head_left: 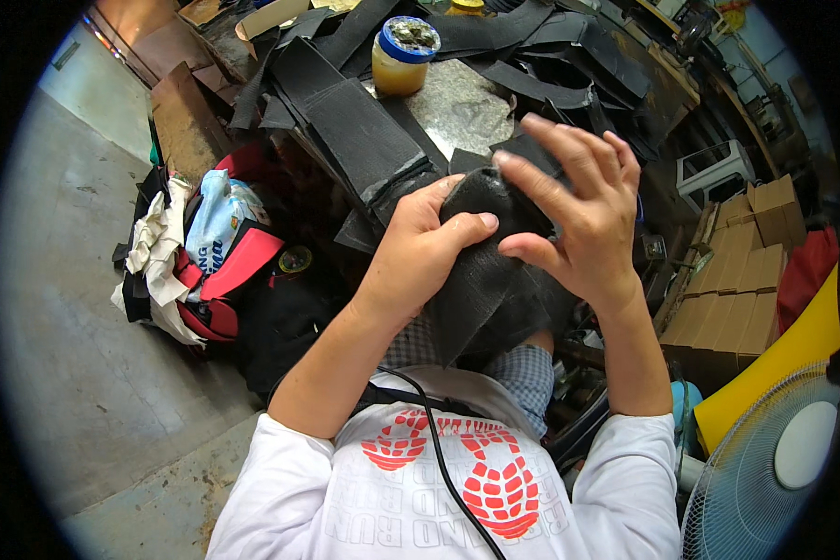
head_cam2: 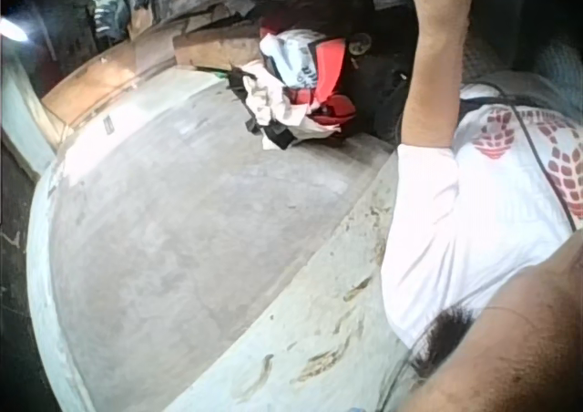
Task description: The person assembles black leather pieces by hand, folding and pressing them together. They occasionally use scissors to trim edges and apply adhesive from a small container to join parts. The person handles multiple leather pieces one at a time, aligning and pressing them to form a larger assembly.
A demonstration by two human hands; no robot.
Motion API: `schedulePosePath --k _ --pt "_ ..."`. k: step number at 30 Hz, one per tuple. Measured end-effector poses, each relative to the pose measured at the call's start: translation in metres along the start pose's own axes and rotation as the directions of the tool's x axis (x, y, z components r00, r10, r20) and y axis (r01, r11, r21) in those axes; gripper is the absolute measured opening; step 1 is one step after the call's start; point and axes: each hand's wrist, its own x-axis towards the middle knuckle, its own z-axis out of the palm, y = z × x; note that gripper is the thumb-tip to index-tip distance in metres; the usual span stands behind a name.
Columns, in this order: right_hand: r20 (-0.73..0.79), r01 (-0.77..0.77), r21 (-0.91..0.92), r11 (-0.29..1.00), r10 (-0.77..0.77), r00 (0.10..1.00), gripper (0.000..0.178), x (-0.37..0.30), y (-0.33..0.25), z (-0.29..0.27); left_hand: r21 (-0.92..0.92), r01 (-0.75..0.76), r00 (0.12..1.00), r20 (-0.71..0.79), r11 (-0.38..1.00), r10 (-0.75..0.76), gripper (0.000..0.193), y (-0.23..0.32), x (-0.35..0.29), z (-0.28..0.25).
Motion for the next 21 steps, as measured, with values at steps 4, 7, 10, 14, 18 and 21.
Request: schedulePosePath --k 4,7,10,14,18,21 --pt "-0.11 0.001 0.108 0.994 0.011 0.994 0.061 -0.008 0.0 0.001 0.021 -0.021 0.999 0.041 1.0 0.02 0.027 -0.004 0.0 0.004" --pt "-0.07 -0.002 0.081 0.997 0.008 0.998 0.053 -0.015 -0.001 0.004 0.025 0.013 0.999 0.051 1.0 -0.015 0.027 -0.002 0.001 0.003" --pt "-0.086 -0.01 0.104 0.994 0.019 0.996 0.05 -0.025 0.002 0.001 -0.037 0.059 0.998 0.001 0.998 -0.059 0.03 0.003 0.002 -0.001" --pt "-0.068 -0.033 0.109 0.993 0.041 0.997 0.05 -0.037 -0.001 -0.003 -0.061 0.087 0.995 -0.039 0.994 -0.089 0.029 0.005 0.001 0.001" --pt "0.032 -0.106 0.022 0.994 0.105 0.994 0.058 -0.044 -0.005 0.004 -0.079 0.079 0.994 -0.064 0.994 -0.084 0.027 -0.001 0.0 0.007" --pt "-0.054 -0.063 0.076 0.995 0.067 0.996 0.06 -0.052 -0.002 0.003 -0.142 0.065 0.988 -0.131 0.988 -0.084 0.024 0.002 0.001 0.003"
